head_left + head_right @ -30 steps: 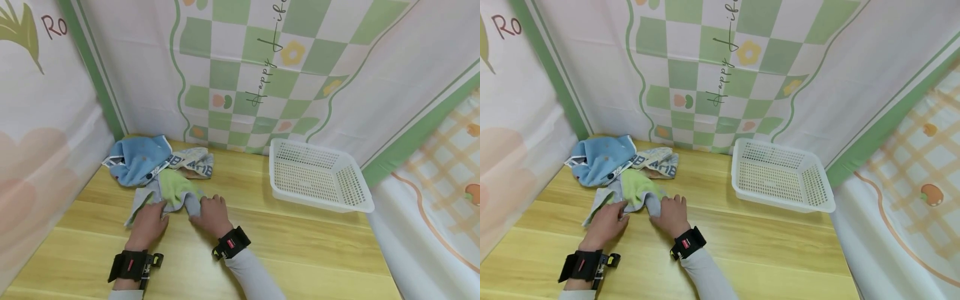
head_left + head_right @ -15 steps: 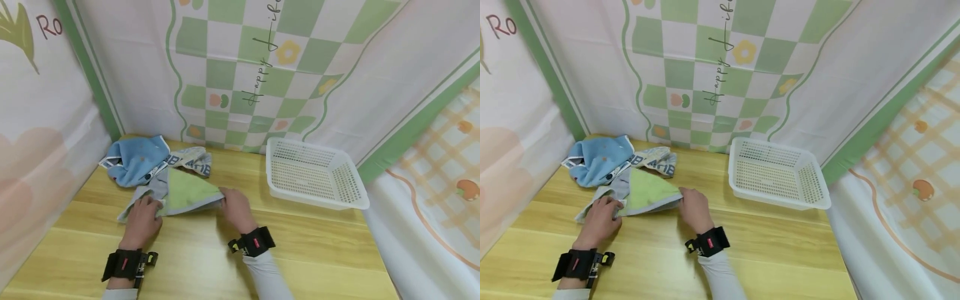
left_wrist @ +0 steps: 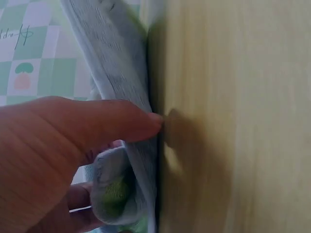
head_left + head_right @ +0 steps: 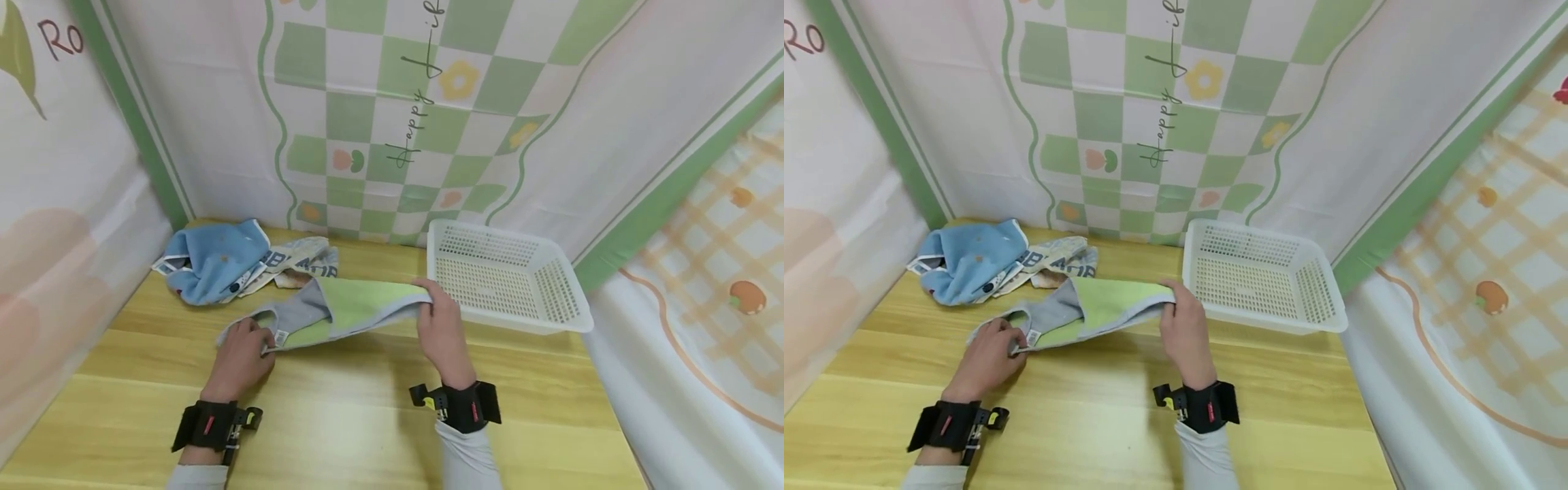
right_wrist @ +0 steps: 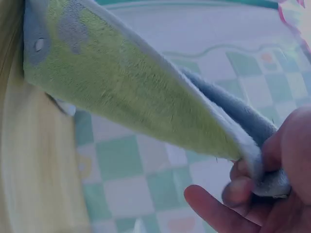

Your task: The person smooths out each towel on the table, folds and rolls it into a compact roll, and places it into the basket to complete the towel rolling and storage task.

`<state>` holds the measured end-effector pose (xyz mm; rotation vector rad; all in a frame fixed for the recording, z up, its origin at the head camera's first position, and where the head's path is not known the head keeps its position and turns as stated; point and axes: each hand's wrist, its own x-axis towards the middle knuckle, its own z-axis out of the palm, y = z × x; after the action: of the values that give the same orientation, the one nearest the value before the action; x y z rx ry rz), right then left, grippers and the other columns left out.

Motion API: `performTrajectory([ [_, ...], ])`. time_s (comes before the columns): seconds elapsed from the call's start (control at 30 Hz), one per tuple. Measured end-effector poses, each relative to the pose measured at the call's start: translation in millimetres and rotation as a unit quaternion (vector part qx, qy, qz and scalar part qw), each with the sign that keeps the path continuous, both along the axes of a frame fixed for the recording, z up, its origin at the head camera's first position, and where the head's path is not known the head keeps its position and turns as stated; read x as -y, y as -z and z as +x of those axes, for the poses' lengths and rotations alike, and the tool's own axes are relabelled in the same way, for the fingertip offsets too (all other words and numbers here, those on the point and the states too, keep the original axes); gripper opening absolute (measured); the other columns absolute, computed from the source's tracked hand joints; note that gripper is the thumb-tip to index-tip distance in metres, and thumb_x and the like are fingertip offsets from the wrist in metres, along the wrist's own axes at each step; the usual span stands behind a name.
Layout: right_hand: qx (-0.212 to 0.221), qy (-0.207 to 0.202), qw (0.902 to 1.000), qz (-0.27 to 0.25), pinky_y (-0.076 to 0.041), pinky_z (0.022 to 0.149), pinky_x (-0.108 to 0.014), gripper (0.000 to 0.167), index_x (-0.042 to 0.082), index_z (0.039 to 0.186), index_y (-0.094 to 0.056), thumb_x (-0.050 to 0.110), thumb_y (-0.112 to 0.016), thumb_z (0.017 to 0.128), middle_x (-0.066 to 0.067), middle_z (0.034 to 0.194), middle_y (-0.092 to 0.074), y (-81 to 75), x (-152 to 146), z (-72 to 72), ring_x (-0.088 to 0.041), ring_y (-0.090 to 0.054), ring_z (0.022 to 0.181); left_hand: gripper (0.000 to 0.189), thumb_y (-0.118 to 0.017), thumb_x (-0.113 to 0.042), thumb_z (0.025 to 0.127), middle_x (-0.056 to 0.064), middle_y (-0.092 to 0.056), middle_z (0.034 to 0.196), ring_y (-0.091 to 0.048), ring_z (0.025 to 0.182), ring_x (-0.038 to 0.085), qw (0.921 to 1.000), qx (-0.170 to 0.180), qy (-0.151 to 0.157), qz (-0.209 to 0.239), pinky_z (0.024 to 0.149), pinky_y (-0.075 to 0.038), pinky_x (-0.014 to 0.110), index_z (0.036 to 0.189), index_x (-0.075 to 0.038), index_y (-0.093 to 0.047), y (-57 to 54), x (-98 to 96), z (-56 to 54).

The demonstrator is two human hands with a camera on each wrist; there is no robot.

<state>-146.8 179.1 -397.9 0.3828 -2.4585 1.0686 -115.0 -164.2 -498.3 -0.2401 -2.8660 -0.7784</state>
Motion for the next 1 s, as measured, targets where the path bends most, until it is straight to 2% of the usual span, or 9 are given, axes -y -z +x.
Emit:
performTrajectory([
  [0.17, 0.059, 0.063, 0.9953, -0.045, -0.032, 0.047, -0.025, 0.018, 0.005, 0.092, -0.069, 0.007, -0.052, 0.097, -0.002, 0.061, -0.047, 17.3, -31, 16.9, -0.01, -0.033, 0.048, 0.017, -0.08, -0.009, 0.08, 0.015, -0.054, 0.099, -0.05, 0.096, 0.038, 0.9998, 0.018, -0.006, 0.004, 0.07, -0.045, 0.051, 0.081, -0.012, -0.064, 0.1, -2.2, -1.0],
  [0.3, 0.151, 0.101, 0.9833, -0.005, -0.03, 0.045, -0.025, 0.044, 0.011, 0.061, -0.046, 0.024, -0.058, 0.101, 0.004, 0.052, -0.035, 46.5, -57, 32.2, -0.011, -0.034, 0.045, 0.022, -0.079, -0.011, 0.079, 0.026, -0.058, 0.121, -0.05, 0.112, 0.049, 0.9999, 0.008, 0.006, -0.004, 0.086, -0.045, 0.062, 0.075, -0.014, -0.057, 3.2, -2.9, -0.1],
  [0.4, 0.216, 0.14, 0.9646, 0.058, -0.029, 0.043, -0.026, 0.054, 0.014, 0.057, -0.038, 0.035, -0.053, 0.105, 0.003, 0.05, -0.034, 64.1, -73, 45.5, -0.014, -0.035, 0.043, 0.027, -0.076, -0.01, 0.079, 0.032, -0.055, 0.137, -0.045, 0.127, 0.055, 0.9994, -0.01, 0.032, -0.002, 0.103, -0.038, 0.066, 0.07, -0.015, -0.052, 4.3, -2.7, -1.3],
  [0.53, 0.253, 0.175, 0.9426, 0.13, -0.035, 0.044, -0.03, 0.044, 0.006, 0.067, -0.055, 0.028, -0.053, 0.105, -0.005, 0.059, -0.052, 70.4, -90, 56.5, -0.019, -0.047, 0.05, 0.03, -0.075, -0.01, 0.083, 0.031, -0.052, 0.142, -0.041, 0.132, 0.053, 0.9976, -0.04, 0.054, 0.019, 0.109, -0.033, 0.064, 0.069, -0.017, -0.049, -0.2, -5.9, -5.2],
  [0.63, 0.247, 0.159, 0.9439, 0.15, -0.052, 0.056, -0.04, 0.023, -0.006, 0.1, -0.068, 0.016, -0.062, 0.099, -0.019, 0.087, -0.068, 66.0, -91, 56.1, -0.031, -0.064, 0.072, 0.032, -0.076, -0.01, 0.084, 0.028, -0.047, 0.144, -0.037, 0.131, 0.051, 0.9941, -0.084, 0.054, 0.042, 0.106, -0.032, 0.064, 0.069, -0.017, -0.049, -6.5, -10.7, -8.8],
  [0.7, 0.223, 0.132, 0.9543, 0.149, -0.057, 0.075, -0.049, 0.035, -0.01, 0.124, -0.063, 0.01, -0.067, 0.095, -0.027, 0.113, -0.066, 64.3, -85, 53.3, -0.04, -0.065, 0.097, 0.033, -0.078, -0.01, 0.084, 0.028, -0.046, 0.14, -0.037, 0.128, 0.05, 0.9898, -0.123, 0.055, 0.047, 0.104, -0.033, 0.062, 0.069, -0.017, -0.049, -10.3, -13.1, -12.3],
  [0.8, 0.189, 0.068, 0.9701, 0.136, -0.05, 0.099, -0.057, 0.049, -0.008, 0.134, -0.056, 0.01, -0.073, 0.092, -0.029, 0.13, -0.059, 65.0, -64, 44.0, -0.045, -0.056, 0.121, 0.039, -0.08, -0.012, 0.084, 0.025, -0.054, 0.127, -0.044, 0.12, 0.046, 0.9845, -0.162, 0.062, 0.024, 0.101, -0.034, 0.058, 0.066, -0.017, -0.046, -16.2, -15.0, -18.5],
  [0.9, 0.183, -0.013, 0.9739, 0.133, -0.047, 0.105, -0.055, 0.056, -0.005, 0.137, -0.056, 0.016, -0.077, 0.089, -0.025, 0.134, -0.059, 68.7, -36, 35.1, -0.042, -0.056, 0.125, 0.042, -0.08, -0.014, 0.087, 0.012, -0.059, 0.087, -0.055, 0.087, 0.031, 0.9893, -0.127, 0.07, 0.019, 0.079, -0.043, 0.041, 0.065, -0.017, -0.044, -22.7, -15.3, -21.5],
  [1.0, 0.194, -0.078, 0.9626, 0.172, -0.05, 0.101, -0.051, 0.058, -0.004, 0.134, -0.059, 0.019, -0.081, 0.085, -0.022, 0.129, -0.062, 75.9, -11, 30.1, -0.039, -0.059, 0.119, 0.038, -0.078, -0.013, 0.09, -0.002, -0.044, 0.065, -0.047, 0.064, 0.017, 0.9958, -0.044, 0.069, 0.04, 0.061, -0.036, 0.028, 0.069, -0.016, -0.045, -26.8, -13.5, -21.3],
])
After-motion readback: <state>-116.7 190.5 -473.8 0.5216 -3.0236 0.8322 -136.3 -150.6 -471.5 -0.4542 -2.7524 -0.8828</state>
